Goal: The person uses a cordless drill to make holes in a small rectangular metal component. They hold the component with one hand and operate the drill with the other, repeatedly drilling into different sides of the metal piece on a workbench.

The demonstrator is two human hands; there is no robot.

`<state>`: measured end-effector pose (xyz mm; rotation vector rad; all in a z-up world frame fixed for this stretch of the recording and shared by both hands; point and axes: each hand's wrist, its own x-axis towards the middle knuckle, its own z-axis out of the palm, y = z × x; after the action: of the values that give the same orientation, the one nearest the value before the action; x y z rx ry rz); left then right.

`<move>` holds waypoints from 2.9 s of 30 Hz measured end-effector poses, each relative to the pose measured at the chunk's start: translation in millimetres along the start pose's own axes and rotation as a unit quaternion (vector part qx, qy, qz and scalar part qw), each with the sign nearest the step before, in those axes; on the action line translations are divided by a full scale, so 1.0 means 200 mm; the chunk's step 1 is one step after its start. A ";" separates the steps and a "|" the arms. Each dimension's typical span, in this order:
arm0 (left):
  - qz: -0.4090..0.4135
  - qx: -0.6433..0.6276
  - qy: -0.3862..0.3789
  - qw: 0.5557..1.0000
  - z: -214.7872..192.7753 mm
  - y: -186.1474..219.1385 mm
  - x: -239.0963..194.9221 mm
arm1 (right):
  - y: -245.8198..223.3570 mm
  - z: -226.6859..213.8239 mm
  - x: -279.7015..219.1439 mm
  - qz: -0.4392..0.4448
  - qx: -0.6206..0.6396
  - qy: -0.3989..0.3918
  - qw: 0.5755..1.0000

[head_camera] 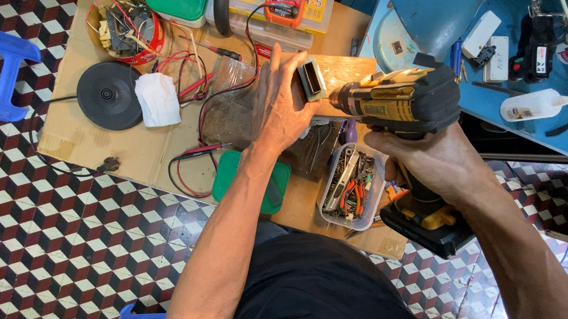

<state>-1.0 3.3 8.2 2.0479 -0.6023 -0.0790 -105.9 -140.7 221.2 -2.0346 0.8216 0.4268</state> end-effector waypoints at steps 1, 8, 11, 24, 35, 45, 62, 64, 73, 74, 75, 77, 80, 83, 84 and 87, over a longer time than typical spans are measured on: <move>0.002 0.000 0.002 1.000 0.00 0.00 0.00 | 0.00 0.00 0.00 -0.001 0.001 -0.001 1.000; 0.004 0.001 0.008 1.000 0.00 0.00 0.00 | 0.02 0.00 0.00 -0.043 0.014 -0.013 0.999; 0.004 -0.007 0.008 1.000 0.01 0.00 0.00 | 0.02 -0.01 0.01 -0.065 0.014 -0.021 0.998; 0.005 -0.036 -0.028 0.999 -0.01 -0.04 0.00 | -0.03 -0.06 0.04 -0.057 -0.013 -0.044 0.997; -0.007 -0.038 -0.034 0.999 -0.02 -0.02 0.00 | 0.00 -0.05 0.08 -0.156 -0.044 -0.029 0.986; -0.011 -0.029 -0.032 0.999 -0.01 -0.02 0.00 | -0.11 -0.07 0.06 -0.098 -0.105 -0.083 0.986; -0.004 -0.027 -0.027 0.999 0.01 -0.04 0.00 | -0.10 -0.04 0.08 -0.056 -0.041 -0.044 0.997; 0.004 -0.028 -0.023 0.999 0.01 -0.04 0.00 | -0.10 -0.04 0.08 -0.059 -0.018 -0.046 0.997; -0.011 -0.004 -0.016 1.000 0.00 -0.02 -0.01 | -0.12 -0.04 0.04 -0.153 -0.106 -0.083 0.979; -0.007 -0.002 -0.012 1.000 0.00 -0.01 -0.01 | -0.13 -0.04 0.05 -0.140 -0.098 -0.084 0.982; -0.002 0.000 -0.009 1.000 0.00 -0.01 -0.01 | -0.13 -0.04 0.05 -0.126 -0.090 -0.084 0.984; -0.009 0.002 -0.012 1.000 -0.01 0.00 -0.01 | -0.14 -0.05 0.07 -0.090 -0.120 -0.078 0.986; -0.005 0.001 -0.008 1.000 0.00 0.00 0.00 | -0.14 -0.06 0.07 -0.060 -0.204 -0.070 0.975; 0.000 0.009 -0.002 1.000 0.00 0.00 -0.01 | -0.12 -0.04 0.07 -0.047 -0.240 -0.068 0.967; 0.002 0.012 -0.001 1.000 0.00 0.00 -0.01 | -0.11 -0.03 0.07 -0.043 -0.242 -0.067 0.967; -0.005 0.008 -0.004 1.000 0.00 0.00 -0.01 | -0.09 -0.04 0.07 -0.024 -0.236 -0.074 0.969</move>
<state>-2.2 3.9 7.0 2.0676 -0.5997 -0.0870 -82.9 -145.3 229.1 -2.4141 0.6161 0.7978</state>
